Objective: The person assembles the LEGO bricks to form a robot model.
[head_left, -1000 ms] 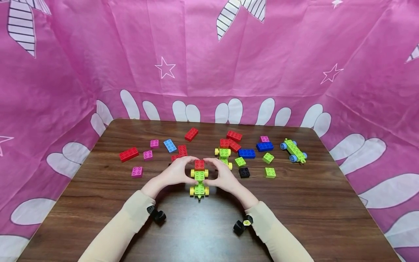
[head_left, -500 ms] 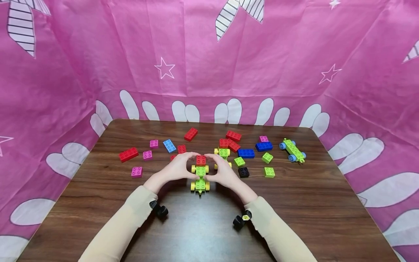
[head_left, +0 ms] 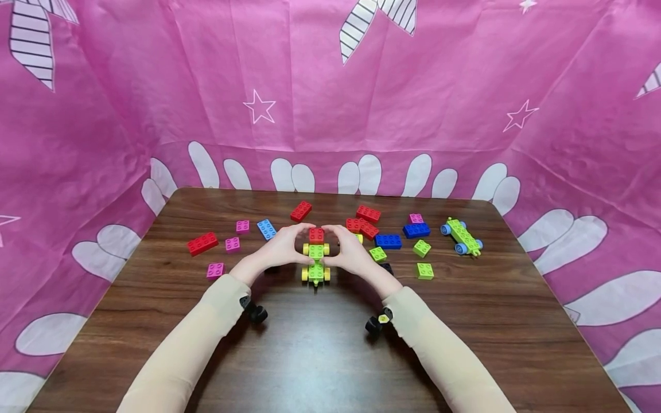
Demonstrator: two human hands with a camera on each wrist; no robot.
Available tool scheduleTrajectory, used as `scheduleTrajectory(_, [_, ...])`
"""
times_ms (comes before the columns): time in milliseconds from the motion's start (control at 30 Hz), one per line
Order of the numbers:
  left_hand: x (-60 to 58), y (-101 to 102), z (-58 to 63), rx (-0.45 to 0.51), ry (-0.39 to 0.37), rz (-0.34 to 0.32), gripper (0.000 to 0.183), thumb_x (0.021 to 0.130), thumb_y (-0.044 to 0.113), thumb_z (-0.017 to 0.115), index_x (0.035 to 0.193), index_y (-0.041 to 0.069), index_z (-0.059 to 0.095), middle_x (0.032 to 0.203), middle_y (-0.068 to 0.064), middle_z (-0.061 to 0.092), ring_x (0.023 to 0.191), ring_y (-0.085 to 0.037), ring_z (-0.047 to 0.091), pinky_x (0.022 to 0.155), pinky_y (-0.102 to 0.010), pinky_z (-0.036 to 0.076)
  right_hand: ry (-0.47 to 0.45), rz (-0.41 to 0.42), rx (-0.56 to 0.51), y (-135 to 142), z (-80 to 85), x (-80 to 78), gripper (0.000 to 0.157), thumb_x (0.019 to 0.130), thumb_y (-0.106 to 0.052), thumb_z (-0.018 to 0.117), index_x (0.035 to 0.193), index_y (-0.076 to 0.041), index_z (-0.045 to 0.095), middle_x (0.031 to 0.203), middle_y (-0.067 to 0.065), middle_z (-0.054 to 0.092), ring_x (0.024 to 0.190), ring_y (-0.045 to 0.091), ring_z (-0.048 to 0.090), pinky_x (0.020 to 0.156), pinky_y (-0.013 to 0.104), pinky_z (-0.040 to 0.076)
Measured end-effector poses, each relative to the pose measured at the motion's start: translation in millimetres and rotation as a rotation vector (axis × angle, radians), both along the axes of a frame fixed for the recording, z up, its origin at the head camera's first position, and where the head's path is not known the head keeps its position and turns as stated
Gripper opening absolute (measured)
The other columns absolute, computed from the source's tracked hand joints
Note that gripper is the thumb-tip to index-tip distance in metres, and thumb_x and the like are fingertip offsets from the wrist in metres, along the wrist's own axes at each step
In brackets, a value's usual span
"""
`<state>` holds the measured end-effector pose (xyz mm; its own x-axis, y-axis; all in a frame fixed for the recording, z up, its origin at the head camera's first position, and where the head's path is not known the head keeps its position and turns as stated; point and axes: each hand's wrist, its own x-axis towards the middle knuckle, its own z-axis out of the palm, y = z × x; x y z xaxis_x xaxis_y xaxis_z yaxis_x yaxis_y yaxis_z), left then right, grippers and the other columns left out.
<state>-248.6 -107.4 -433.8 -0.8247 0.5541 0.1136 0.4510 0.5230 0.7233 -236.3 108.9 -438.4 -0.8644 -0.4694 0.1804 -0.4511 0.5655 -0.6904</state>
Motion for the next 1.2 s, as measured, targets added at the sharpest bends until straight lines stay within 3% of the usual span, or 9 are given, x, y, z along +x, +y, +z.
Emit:
scheduleTrajectory(367, [-18.0,0.4,2.8,-0.005,-0.037,0.004,0.081,0.074,0.021,0.084,0.14,0.0,0.043,0.131,-0.015,0.059,0.122,-0.03,0.055,0.101,-0.046,0.045,-0.04,-0.051,0.038,-7.7,3.4,-17.9,0.074,0.074,-0.014,0.082,0.138,-0.001,0.046,0.134,0.016,0.053,0.118,0.031,0.056,0.097,0.046,0.048])
scheduleTrajectory(600, [-30.1,-1.0,-3.2,-0.018,-0.049,0.019,0.082,0.074,0.023,0.084,0.142,0.002,0.042,0.136,-0.015,0.056,0.125,-0.03,0.053,0.104,-0.046,0.043,-0.065,-0.088,0.069,-14.2,7.1,-22.9,0.074,0.076,-0.011,0.08,0.141,0.0,0.044,0.137,0.017,0.051,0.119,0.03,0.056,0.098,0.045,0.048])
scheduleTrajectory(1200, [-46.7,-2.1,-5.0,0.022,-0.122,0.008,0.085,0.076,0.018,0.082,0.145,-0.001,0.036,0.139,-0.02,0.051,0.128,-0.033,0.05,0.106,-0.048,0.041,-0.1,-0.14,0.118,-23.3,8.9,-34.3,0.074,0.08,-0.007,0.077,0.143,0.0,0.041,0.141,0.019,0.048,0.122,0.031,0.054,0.101,0.045,0.046])
